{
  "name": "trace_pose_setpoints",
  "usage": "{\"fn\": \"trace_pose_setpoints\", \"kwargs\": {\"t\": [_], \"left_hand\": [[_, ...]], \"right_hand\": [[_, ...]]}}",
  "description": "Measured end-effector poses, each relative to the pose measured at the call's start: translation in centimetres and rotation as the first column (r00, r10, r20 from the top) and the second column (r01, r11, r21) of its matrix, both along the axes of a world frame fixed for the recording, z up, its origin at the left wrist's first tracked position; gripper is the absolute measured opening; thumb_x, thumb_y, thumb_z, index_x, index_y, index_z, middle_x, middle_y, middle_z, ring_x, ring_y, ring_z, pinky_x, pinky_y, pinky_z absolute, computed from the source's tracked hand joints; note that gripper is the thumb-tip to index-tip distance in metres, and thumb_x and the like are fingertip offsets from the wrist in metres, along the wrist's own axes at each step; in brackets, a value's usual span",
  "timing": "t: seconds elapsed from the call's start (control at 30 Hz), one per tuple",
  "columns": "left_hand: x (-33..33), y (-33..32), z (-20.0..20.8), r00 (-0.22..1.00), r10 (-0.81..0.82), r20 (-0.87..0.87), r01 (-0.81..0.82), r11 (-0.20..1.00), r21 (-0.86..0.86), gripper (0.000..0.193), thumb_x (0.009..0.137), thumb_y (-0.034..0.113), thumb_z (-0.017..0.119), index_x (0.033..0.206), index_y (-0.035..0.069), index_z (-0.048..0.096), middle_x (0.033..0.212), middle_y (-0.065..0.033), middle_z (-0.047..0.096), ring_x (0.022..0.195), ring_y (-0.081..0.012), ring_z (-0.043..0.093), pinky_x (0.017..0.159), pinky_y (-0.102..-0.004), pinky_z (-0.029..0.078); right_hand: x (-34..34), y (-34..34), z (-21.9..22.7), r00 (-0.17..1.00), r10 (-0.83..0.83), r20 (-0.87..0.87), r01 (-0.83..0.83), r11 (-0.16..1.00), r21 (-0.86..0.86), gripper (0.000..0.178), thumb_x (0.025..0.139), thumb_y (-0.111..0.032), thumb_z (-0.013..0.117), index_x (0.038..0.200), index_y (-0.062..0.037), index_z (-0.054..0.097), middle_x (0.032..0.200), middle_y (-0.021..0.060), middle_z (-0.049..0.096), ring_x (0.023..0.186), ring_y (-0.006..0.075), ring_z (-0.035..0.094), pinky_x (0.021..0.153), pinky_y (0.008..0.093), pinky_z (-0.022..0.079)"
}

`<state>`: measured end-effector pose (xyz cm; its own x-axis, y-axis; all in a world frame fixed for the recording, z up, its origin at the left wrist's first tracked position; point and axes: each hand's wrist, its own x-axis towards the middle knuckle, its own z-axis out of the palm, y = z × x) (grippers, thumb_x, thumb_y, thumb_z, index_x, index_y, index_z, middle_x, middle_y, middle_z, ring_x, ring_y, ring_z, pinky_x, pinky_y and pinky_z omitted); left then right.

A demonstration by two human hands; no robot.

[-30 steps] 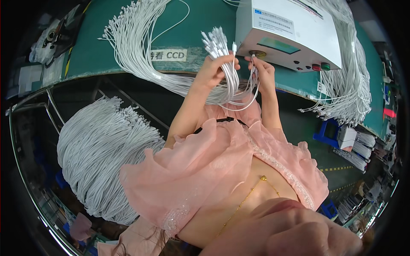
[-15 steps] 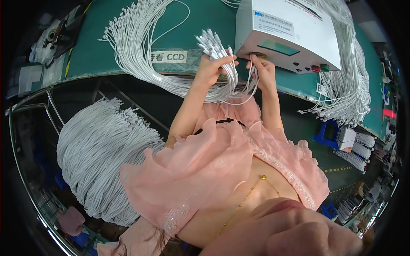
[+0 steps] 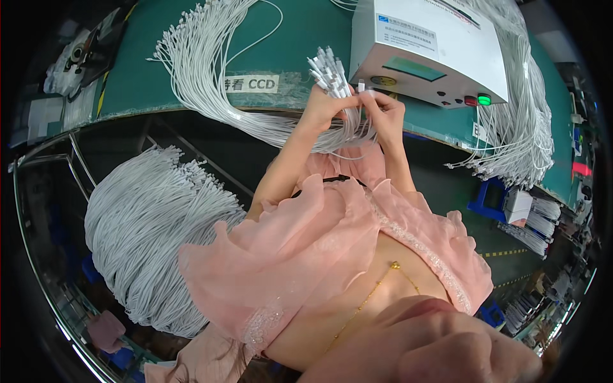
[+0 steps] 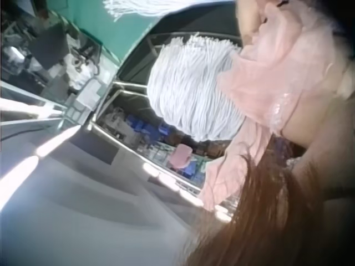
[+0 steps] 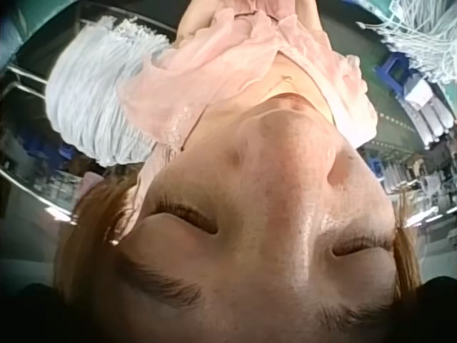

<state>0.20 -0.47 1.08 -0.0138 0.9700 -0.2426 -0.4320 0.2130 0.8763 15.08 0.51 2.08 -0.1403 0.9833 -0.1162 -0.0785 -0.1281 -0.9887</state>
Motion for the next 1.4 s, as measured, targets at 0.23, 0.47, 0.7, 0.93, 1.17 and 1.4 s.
{"fn": "trace_pose_setpoints", "kwargs": {"t": [0.23, 0.47, 0.7, 0.93, 1.17, 1.4], "left_hand": [[-0.2, -0.4, 1.5, 0.992, -0.019, 0.126, 0.022, 1.000, -0.019, 0.028, 0.074, 0.000, 0.067, 0.098, -0.002, 0.053, 0.083, -0.0114, 0.063, 0.080, -0.0234, 0.066, 0.045, -0.0209, 0.053], [-0.7, 0.0, 1.2, 0.990, 0.076, 0.122, -0.075, 0.997, -0.005, 0.021, 0.077, 0.008, 0.067, 0.093, -0.001, 0.056, 0.079, -0.0105, 0.064, 0.069, -0.0188, 0.066, 0.040, -0.0191, 0.049], [-1.1, 0.1, 1.5, 0.978, 0.090, 0.186, -0.094, 0.995, 0.014, 0.021, 0.077, 0.003, 0.066, 0.094, -0.001, 0.056, 0.080, -0.0118, 0.064, 0.069, -0.0211, 0.066, 0.033, -0.0176, 0.040], [0.0, -0.4, 0.5, 0.997, -0.076, 0.016, 0.075, 0.996, 0.037, 0.024, 0.066, 0.000, 0.074, 0.085, -0.001, 0.060, 0.076, -0.0075, 0.064, 0.055, -0.0109, 0.060, 0.035, -0.0189, 0.040], [0.9, -0.5, 1.0, 0.997, -0.072, 0.040, 0.072, 0.997, -0.012, 0.024, 0.067, 0.001, 0.074, 0.086, 0.000, 0.060, 0.073, -0.0052, 0.063, 0.062, -0.0127, 0.062, 0.039, -0.0193, 0.045], [-0.4, -0.1, 0.9, 0.996, -0.014, 0.090, 0.019, 0.998, -0.052, 0.023, 0.072, 0.004, 0.070, 0.092, -0.001, 0.059, 0.079, -0.0088, 0.064, 0.072, -0.0168, 0.066, 0.041, -0.0188, 0.049]], "right_hand": [[1.8, 2.1, -1.2, 0.985, -0.137, -0.104, 0.110, 0.967, -0.229, 0.018, 0.078, -0.014, 0.065, 0.079, 0.0040, 0.066, 0.053, -0.0025, 0.049, 0.045, 0.0038, 0.040, 0.042, 0.0193, 0.024], [1.9, 3.5, -1.6, 0.986, -0.150, -0.069, 0.131, 0.966, -0.224, 0.015, 0.071, -0.013, 0.068, 0.068, 0.0010, 0.066, 0.053, -0.0019, 0.051, 0.043, 0.0037, 0.038, 0.040, 0.0204, 0.022], [2.0, 4.0, -1.3, 0.989, -0.121, -0.083, 0.097, 0.962, -0.255, 0.017, 0.074, -0.014, 0.065, 0.067, 0.0017, 0.065, 0.052, -0.0004, 0.051, 0.044, 0.0046, 0.039, 0.041, 0.0211, 0.024], [0.6, 1.2, -1.0, 0.999, -0.007, -0.035, 0.008, 1.000, 0.030, 0.019, 0.081, -0.012, 0.058, 0.078, 0.0048, 0.068, 0.058, 0.0018, 0.058, 0.052, 0.0039, 0.044, 0.047, 0.0199, 0.032], [1.2, 1.3, -0.4, 0.999, -0.029, -0.030, 0.028, 0.999, -0.028, 0.016, 0.079, -0.012, 0.062, 0.081, 0.0036, 0.068, 0.057, -0.0032, 0.052, 0.052, 0.0027, 0.042, 0.046, 0.0192, 0.029], [2.2, 2.1, -1.8, 0.986, -0.140, -0.094, 0.113, 0.963, -0.243, 0.019, 0.081, -0.012, 0.058, 0.083, 0.0044, 0.066, 0.054, -0.0043, 0.048, 0.042, 0.0020, 0.035, 0.040, 0.0190, 0.020]]}}
